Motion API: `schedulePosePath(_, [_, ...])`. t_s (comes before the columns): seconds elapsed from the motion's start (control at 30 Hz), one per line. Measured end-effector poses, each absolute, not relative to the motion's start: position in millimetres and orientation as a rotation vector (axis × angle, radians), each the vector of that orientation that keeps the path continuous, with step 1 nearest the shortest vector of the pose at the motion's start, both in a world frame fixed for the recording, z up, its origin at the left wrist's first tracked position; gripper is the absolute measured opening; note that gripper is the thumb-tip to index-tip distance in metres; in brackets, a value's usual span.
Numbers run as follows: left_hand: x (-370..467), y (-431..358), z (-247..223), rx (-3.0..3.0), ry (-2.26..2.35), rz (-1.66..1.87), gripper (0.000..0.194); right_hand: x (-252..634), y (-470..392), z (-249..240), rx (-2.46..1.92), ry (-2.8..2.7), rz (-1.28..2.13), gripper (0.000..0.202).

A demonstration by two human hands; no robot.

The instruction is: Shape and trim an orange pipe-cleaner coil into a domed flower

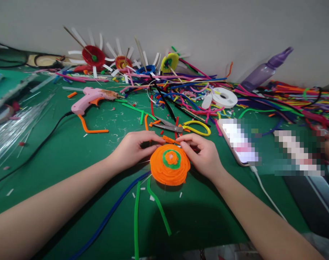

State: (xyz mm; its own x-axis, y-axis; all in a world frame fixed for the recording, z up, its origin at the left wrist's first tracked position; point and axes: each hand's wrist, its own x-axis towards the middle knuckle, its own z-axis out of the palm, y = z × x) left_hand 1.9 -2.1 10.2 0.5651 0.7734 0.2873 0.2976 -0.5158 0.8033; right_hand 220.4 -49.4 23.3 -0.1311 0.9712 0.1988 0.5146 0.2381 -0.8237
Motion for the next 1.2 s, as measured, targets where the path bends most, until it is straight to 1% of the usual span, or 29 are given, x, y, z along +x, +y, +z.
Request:
schedulePosePath(0.23, [3.6, -3.4, 11.0, 2.015, 0.811, 0.801, 0.027, 220.0, -49.9, 20.8, -1.399, -1.814, 0.639, 0.017])
schedulePosePath(0.43, [1.1, -3.4, 13.9, 2.039, 0.699, 0.849, 0.024, 220.0, -49.6, 21.9, -1.397, -1.697, 0.657, 0.016])
schedulePosePath(0.57, [-2.4, -4.9, 12.6, 2.051, 0.65, 0.884, 0.029, 220.1, -51.5, 22.1, -1.277, -1.606, 0.73, 0.022])
schedulePosePath(0.7, [-1.8, -8.4, 10.7, 2.102, 0.539, 0.975, 0.037, 220.0, -54.6, 24.8, -1.085, -1.748, 0.819, 0.038])
schedulePosePath(0.87, [1.2, -10.5, 11.5, 2.207, 0.438, 1.016, 0.066, 219.2, -54.9, 25.4, -0.959, -1.987, 0.764, 0.069])
schedulePosePath(1.0, [1.1, -10.3, 11.2, 2.21, 0.482, 0.979, 0.081, 218.3, -54.4, 23.2, -0.991, -2.088, 0.818, 0.09])
schedulePosePath(1.1, [1.0, -10.3, 10.1, 2.2, 0.493, 0.918, 0.09, 217.3, -54.5, 24.3, -0.997, -2.155, 0.82, 0.096])
schedulePosePath(1.2, [1.7, -10.7, 9.8, 2.196, 0.488, 0.847, 0.097, 217.1, -54.6, 26.7, -0.999, -2.196, 0.811, 0.095])
